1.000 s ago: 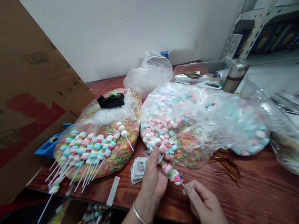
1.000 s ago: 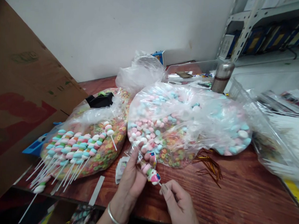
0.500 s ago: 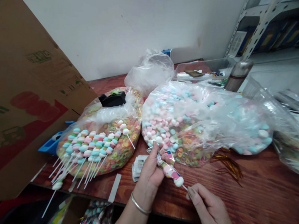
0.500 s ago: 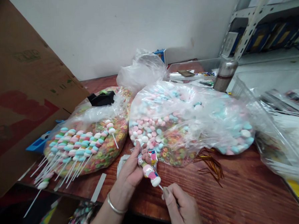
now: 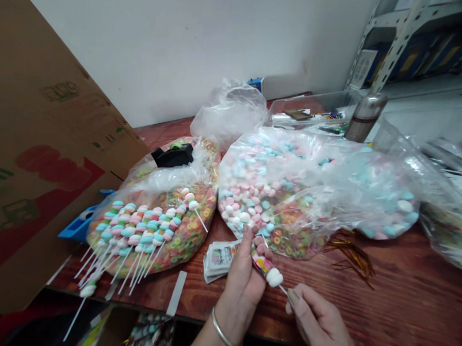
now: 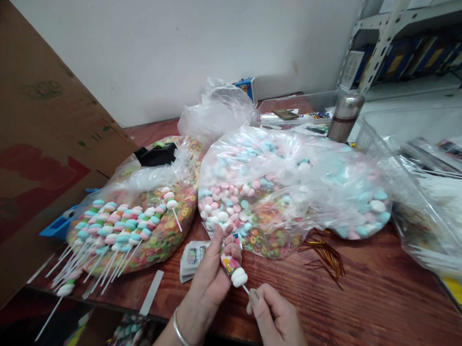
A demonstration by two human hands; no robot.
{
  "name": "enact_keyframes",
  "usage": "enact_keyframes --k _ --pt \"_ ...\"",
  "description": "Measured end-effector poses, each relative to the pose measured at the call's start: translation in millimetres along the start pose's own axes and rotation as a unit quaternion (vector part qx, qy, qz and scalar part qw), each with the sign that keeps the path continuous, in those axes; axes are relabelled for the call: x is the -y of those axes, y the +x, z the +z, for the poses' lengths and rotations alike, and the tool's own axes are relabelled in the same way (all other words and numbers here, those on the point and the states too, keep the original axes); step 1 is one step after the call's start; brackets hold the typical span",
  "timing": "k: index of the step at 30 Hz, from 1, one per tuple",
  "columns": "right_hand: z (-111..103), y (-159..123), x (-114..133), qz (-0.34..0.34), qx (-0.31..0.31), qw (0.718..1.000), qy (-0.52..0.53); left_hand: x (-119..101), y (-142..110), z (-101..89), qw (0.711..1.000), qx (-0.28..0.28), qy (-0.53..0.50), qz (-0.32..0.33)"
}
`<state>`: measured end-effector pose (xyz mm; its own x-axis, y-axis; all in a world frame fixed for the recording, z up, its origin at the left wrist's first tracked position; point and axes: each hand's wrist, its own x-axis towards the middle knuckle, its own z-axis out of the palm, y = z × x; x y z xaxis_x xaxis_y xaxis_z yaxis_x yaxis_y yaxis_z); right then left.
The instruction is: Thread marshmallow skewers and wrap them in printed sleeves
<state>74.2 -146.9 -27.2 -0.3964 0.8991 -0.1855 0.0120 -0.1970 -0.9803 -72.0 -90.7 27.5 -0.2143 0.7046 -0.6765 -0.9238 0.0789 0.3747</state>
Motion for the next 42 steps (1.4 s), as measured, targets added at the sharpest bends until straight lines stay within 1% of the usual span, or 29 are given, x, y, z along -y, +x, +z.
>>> enact_keyframes --k 2,5,9,11,13,16,19,23,27,30,33,35,37,38,40,42 --pt "-0.1 -0.5 -0.2 -0.042 -0.012 0.998 -0.042 -2.3 -1.7 3.4 1.0 -0.014 -0.014 -0.017" --pt "0.9 0.8 -0.7 -0.081 -0.014 0.991 -0.108 9.6 -7.2 3.1 1.0 -0.008 0.0 0.004" --pt "2.8 6.5 -2.6 -0.105 -0.049 0.979 -0.17 38.9 -15.2 -4.3 0.997 0.046 0.05 0.035" --pt "2.3 8.7 -3.3 -0.103 -0.05 0.979 -0.171 45.6 -16.6 -7.8 0.994 0.072 0.067 0.048" --pt "0.9 9.1 -4.7 -0.094 -0.028 0.982 -0.16 45.0 -16.1 -10.2 0.991 0.084 0.087 0.066" --pt "0.1 7.9 -10.9 -0.08 -0.001 0.988 -0.129 41.5 -15.8 -13.0 0.982 0.095 0.13 0.095" --pt "3.0 9.5 -20.6 -0.052 -0.016 0.996 -0.066 46.8 -18.6 -16.8 0.976 0.11 0.157 0.107" --pt "9.2 17.1 -27.1 -0.005 -0.047 0.998 0.047 59.6 -21.0 -24.3 0.975 0.105 0.172 0.095" --pt "13.7 23.2 -25.8 0.031 -0.044 0.987 0.148 64.6 -18.3 -31.5 0.97 0.1 0.193 0.104" --pt "17.3 22.3 -22.0 0.051 -0.059 0.979 0.19 64.9 -17.5 -34.9 0.965 0.09 0.229 0.089" --pt "22.4 17.0 -10.0 0.092 -0.069 0.96 0.257 62.0 -20.1 -35.9 0.954 0.081 0.278 0.075" --pt "26.1 12.6 1.8 0.107 -0.073 0.945 0.3 58.3 -24.1 -36.0 0.954 0.084 0.28 0.067" --pt "29.9 8.8 11.6 0.086 -0.082 0.945 0.305 53.9 -29.8 -37.2 0.96 0.104 0.254 0.049" --pt "32.0 7.4 14.1 0.07 -0.084 0.948 0.3 51.7 -33.0 -38.7 0.964 0.123 0.234 0.039" --pt "36.2 5.8 13.1 0.051 -0.093 0.948 0.299 47.4 -38.8 -43.1 0.966 0.173 0.191 0.014" --pt "39.4 4.8 5.9 0.049 -0.115 0.942 0.312 43.4 -42.7 -47.9 0.964 0.216 0.155 -0.005"
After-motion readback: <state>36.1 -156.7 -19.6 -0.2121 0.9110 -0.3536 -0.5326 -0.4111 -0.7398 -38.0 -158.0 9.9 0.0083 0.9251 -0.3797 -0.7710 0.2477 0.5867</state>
